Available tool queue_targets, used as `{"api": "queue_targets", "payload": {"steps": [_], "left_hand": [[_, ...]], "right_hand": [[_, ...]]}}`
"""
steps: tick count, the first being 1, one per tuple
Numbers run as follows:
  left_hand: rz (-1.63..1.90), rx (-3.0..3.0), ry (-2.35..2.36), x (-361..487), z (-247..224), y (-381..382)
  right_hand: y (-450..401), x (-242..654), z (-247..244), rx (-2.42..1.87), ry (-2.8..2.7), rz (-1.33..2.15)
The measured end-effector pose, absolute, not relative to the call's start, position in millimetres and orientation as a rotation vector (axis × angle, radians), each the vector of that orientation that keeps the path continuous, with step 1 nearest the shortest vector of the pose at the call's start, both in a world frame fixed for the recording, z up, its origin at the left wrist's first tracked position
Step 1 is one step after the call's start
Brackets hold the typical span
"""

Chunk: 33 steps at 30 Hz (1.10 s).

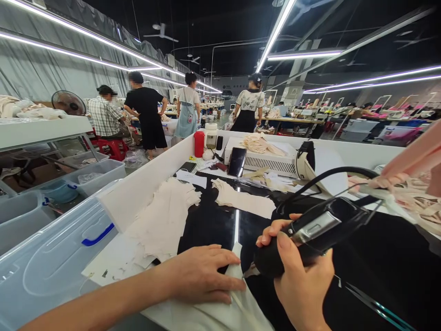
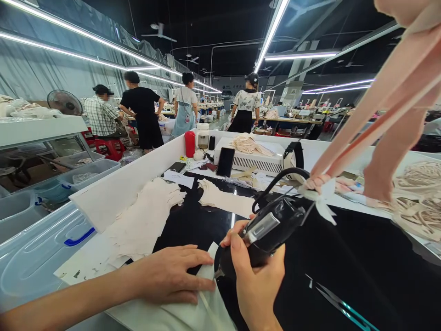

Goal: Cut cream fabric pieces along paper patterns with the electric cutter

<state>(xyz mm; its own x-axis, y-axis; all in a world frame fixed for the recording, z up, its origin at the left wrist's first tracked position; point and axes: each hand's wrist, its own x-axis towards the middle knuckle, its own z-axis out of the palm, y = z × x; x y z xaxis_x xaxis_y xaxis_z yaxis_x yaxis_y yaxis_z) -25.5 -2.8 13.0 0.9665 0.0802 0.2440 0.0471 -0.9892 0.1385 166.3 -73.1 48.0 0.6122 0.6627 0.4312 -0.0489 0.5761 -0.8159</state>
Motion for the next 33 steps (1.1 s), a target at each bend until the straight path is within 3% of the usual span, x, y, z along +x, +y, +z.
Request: {"api": "queue_targets", "payload": {"steps": [33], "left_hand": [[0.374,2.898,0.108,-25.8,15.5,-1.9]], "right_hand": [[-52.9,165.2,52.0,-0.862,-0.788,0.426]]}}
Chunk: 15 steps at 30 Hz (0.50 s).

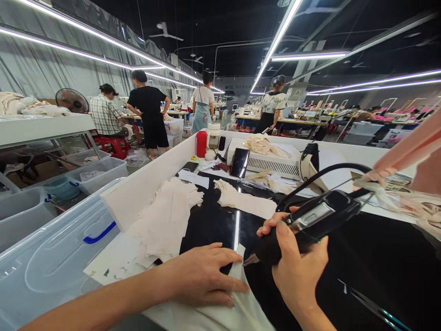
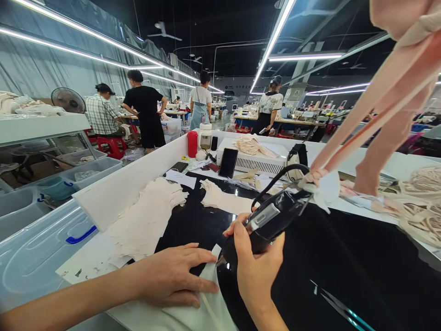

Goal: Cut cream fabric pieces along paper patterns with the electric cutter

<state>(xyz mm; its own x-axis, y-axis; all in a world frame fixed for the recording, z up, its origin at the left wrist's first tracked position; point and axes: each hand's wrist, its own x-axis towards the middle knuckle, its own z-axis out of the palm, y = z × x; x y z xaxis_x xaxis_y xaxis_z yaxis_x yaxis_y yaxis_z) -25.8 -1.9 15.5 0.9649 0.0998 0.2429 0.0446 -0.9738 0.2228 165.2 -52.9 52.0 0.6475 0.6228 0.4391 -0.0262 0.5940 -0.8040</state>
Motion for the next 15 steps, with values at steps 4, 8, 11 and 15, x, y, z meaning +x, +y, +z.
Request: {"api": "queue_targets", "payload": {"steps": [4,8,11,15], "left_hand": [[0.363,2.896,0.129,-26.2,17.9,-2.7],[0.349,2.878,0.133,-27.0,17.0,-2.2],[0.349,2.850,0.181,-26.1,15.9,-0.8],[0.359,2.790,0.362,-18.6,15.2,1.6]], "right_hand": [[-51.9,167.6,53.4,-0.856,-0.779,0.443],[-54.4,175.6,56.1,-0.860,-0.777,0.413],[-59.5,184.3,57.6,-0.920,-0.796,0.394],[-66.8,199.2,58.7,-0.990,-0.837,0.351]]}}
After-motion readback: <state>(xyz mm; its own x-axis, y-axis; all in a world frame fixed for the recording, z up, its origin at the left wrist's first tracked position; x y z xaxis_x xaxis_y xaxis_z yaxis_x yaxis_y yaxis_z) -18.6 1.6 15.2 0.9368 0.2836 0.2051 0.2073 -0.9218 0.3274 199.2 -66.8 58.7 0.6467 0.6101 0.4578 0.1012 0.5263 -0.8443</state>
